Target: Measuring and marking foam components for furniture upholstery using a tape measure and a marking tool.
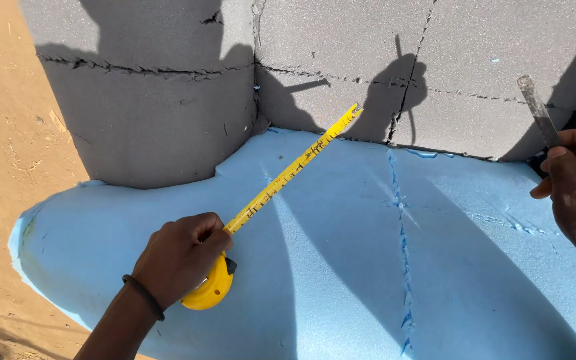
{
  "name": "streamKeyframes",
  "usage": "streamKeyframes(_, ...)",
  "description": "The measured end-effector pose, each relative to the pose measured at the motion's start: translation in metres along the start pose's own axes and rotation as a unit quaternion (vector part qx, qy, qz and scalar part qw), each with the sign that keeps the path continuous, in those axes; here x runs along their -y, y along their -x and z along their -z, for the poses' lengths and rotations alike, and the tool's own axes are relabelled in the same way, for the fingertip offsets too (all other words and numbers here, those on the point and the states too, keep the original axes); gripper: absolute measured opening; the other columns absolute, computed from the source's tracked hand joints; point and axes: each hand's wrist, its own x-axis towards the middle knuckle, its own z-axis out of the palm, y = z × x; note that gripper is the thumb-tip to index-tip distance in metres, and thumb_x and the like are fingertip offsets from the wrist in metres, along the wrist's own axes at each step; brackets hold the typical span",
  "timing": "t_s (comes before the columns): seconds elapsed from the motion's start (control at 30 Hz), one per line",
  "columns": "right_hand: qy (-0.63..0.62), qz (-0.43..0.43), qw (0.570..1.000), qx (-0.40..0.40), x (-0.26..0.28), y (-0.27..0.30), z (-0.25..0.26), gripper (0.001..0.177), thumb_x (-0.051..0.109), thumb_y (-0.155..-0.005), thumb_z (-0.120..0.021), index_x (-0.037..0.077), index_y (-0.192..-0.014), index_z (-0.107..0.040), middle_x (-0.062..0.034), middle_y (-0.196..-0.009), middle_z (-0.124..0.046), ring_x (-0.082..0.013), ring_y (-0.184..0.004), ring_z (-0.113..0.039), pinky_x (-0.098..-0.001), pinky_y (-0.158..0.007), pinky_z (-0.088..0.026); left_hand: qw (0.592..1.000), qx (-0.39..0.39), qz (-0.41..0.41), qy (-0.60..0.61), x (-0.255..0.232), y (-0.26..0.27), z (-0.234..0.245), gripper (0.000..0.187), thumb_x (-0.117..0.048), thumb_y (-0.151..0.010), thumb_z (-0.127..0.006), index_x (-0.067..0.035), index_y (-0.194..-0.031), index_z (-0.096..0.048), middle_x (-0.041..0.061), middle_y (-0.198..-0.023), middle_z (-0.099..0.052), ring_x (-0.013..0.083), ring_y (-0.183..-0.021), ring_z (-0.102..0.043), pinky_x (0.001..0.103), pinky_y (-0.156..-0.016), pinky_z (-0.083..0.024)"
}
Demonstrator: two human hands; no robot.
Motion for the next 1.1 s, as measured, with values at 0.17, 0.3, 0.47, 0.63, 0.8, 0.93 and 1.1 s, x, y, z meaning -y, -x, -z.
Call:
streamKeyframes(0.17,0.014,0.022,1.0,0.001,-0.009,-0.003,-0.025,0.036,-0.001,-0.147,-0.055,-0.028,-0.164,-0.07,-0.0312,-0.094,-0.067,-0.0421,-0.078,-0.077,-0.0484,-0.07,-0.049,0.999,0.031,0.02,-0.032,-0.009,0.04,-0.031,0.035,-0.047,-0.101,-0.069,-0.02,-0.078,-0.069,-0.005,-0.07,-0.077,0.0145,-0.068,-0.064,0.039,-0.071,-0.052)
streamKeyframes(0.3,-0.042,0.047,0.998,0.024,-0.026,-0.01,-0.055,0.022,-0.004,-0.143,-0.06,-0.021,-0.154,-0.07,-0.0292,-0.117,-0.067,-0.0384,-0.078,-0.077,-0.0424,-0.064,-0.047,0.996,0.059,0.011,-0.073,-0.015,0.039,-0.054,0.036,-0.048,-0.105,-0.064,-0.022,-0.08,-0.065,-0.004,-0.072,-0.075,0.0161,-0.07,-0.065,0.04,-0.07,-0.052)
streamKeyframes(0.47,-0.046,-0.001,0.997,0.068,-0.036,-0.007,-0.065,0.038,0.011,-0.148,-0.065,-0.024,-0.161,-0.073,-0.0322,-0.121,-0.073,-0.0414,-0.074,-0.079,-0.0455,-0.067,-0.055,0.982,0.162,0.056,-0.083,-0.052,0.027,-0.053,0.036,-0.046,-0.116,-0.055,-0.021,-0.09,-0.062,0.0,-0.087,-0.076,0.014,-0.077,-0.061,0.037,-0.07,-0.048)
streamKeyframes(0.63,-0.058,-0.052,0.993,0.085,-0.019,-0.005,-0.061,0.038,0.012,-0.146,-0.065,-0.02,-0.164,-0.073,-0.0298,-0.126,-0.074,-0.0404,-0.073,-0.079,-0.046,-0.067,-0.055,0.969,0.221,0.088,-0.07,-0.085,0.012,-0.056,0.035,-0.046,-0.121,-0.051,-0.021,-0.103,-0.069,0.002,-0.103,-0.082,0.0117,-0.08,-0.062,0.03,-0.069,-0.047)
streamKeyframes(0.8,-0.069,-0.109,0.988,0.088,0.004,-0.006,-0.055,0.04,0.013,-0.142,-0.065,-0.018,-0.166,-0.072,-0.0288,-0.127,-0.077,-0.0423,-0.077,-0.081,-0.0492,-0.071,-0.059,0.964,0.231,0.093,-0.096,-0.102,-0.004,-0.065,0.037,-0.047,-0.124,-0.047,-0.022,-0.109,-0.069,0.0,-0.104,-0.08,0.0096,-0.079,-0.06,0.029,-0.069,-0.047)
streamKeyframes(0.93,-0.056,-0.137,0.985,0.083,0.02,-0.008,-0.05,0.029,0.01,-0.139,-0.068,-0.011,-0.156,-0.08,-0.0218,-0.115,-0.083,-0.0363,-0.075,-0.084,-0.0456,-0.068,-0.061,0.958,0.245,0.102,-0.108,-0.113,-0.009,-0.068,0.037,-0.047,-0.124,-0.047,-0.022,-0.11,-0.07,0.0,-0.114,-0.086,0.008,-0.081,-0.065,0.027,-0.067,-0.048)
streamKeyframes(1.1,0.005,-0.17,0.98,0.104,0.049,-0.01,-0.043,0.038,0.028,-0.137,-0.068,0.001,-0.159,-0.084,-0.01,-0.113,-0.09,-0.0281,-0.083,-0.09,-0.0409,-0.071,-0.064,0.958,0.243,0.103,-0.109,-0.11,-0.011,-0.071,0.039,-0.048,-0.124,-0.047,-0.021,-0.108,-0.071,0.003,-0.111,-0.085,0.009,-0.083,-0.068,0.03,-0.067,-0.049)
